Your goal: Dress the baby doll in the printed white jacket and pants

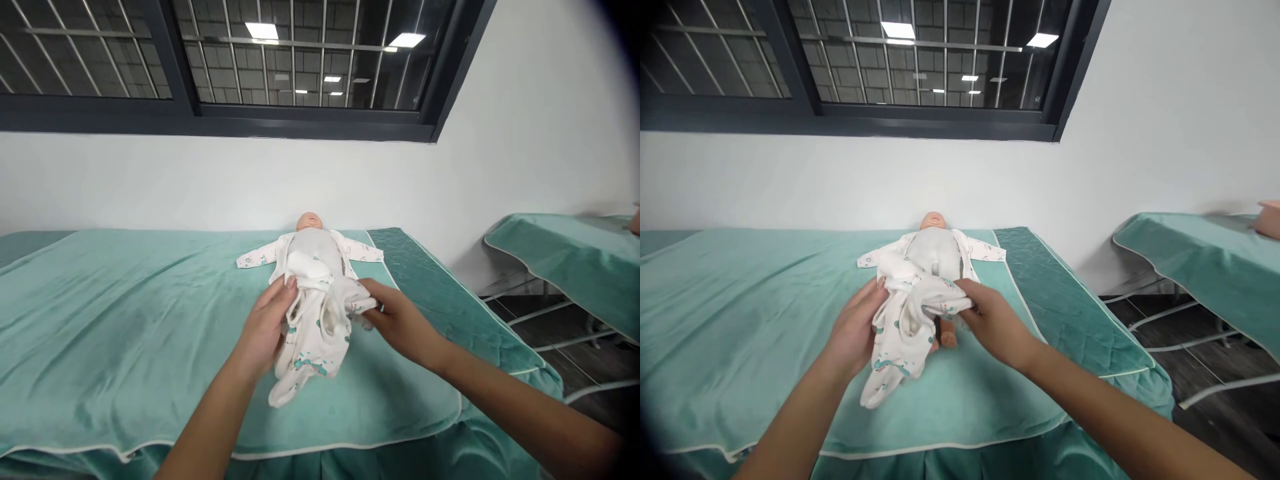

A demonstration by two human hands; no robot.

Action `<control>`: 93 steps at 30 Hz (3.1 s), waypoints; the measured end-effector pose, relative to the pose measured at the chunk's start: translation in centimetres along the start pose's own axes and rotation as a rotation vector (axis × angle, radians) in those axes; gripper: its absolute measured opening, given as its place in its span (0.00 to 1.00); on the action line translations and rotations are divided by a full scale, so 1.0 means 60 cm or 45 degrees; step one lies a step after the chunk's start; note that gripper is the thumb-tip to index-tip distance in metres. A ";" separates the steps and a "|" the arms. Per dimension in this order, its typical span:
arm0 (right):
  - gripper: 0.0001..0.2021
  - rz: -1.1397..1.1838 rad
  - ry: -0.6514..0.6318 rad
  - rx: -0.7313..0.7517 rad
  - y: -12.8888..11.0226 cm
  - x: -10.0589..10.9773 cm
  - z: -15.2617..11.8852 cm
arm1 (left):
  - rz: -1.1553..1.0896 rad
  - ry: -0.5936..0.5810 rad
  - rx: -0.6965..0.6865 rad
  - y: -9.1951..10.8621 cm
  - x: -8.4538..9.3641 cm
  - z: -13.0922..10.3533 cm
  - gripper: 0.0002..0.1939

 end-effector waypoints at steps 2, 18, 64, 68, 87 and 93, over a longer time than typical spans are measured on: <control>0.09 -0.082 0.165 0.059 0.001 0.033 0.007 | 0.202 0.054 -0.082 0.021 0.011 0.007 0.20; 0.15 0.241 -0.099 -0.169 -0.033 0.069 0.061 | 0.643 -0.207 -0.288 0.095 -0.011 0.020 0.15; 0.12 1.140 0.005 -0.399 -0.027 0.042 0.048 | 0.574 -0.849 0.261 0.053 -0.075 0.002 0.23; 0.18 1.183 0.113 -0.445 -0.011 0.017 0.010 | 0.299 -0.607 0.169 0.037 -0.073 0.007 0.21; 0.22 1.265 0.226 -0.616 0.060 -0.017 -0.052 | 0.269 -0.923 0.465 -0.038 -0.095 -0.027 0.29; 0.24 1.159 -0.231 -0.589 0.066 -0.050 -0.070 | 0.046 -0.426 0.469 -0.075 -0.066 0.004 0.24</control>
Point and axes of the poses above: each hand's wrist, its own z-axis towards the middle knuckle, its own x-axis out of the back of the hand, y = z × x, the point moved 5 cm from there along z, towards the middle knuckle, and after that the axes turned 4 degrees about z, right-handed, at the moved point
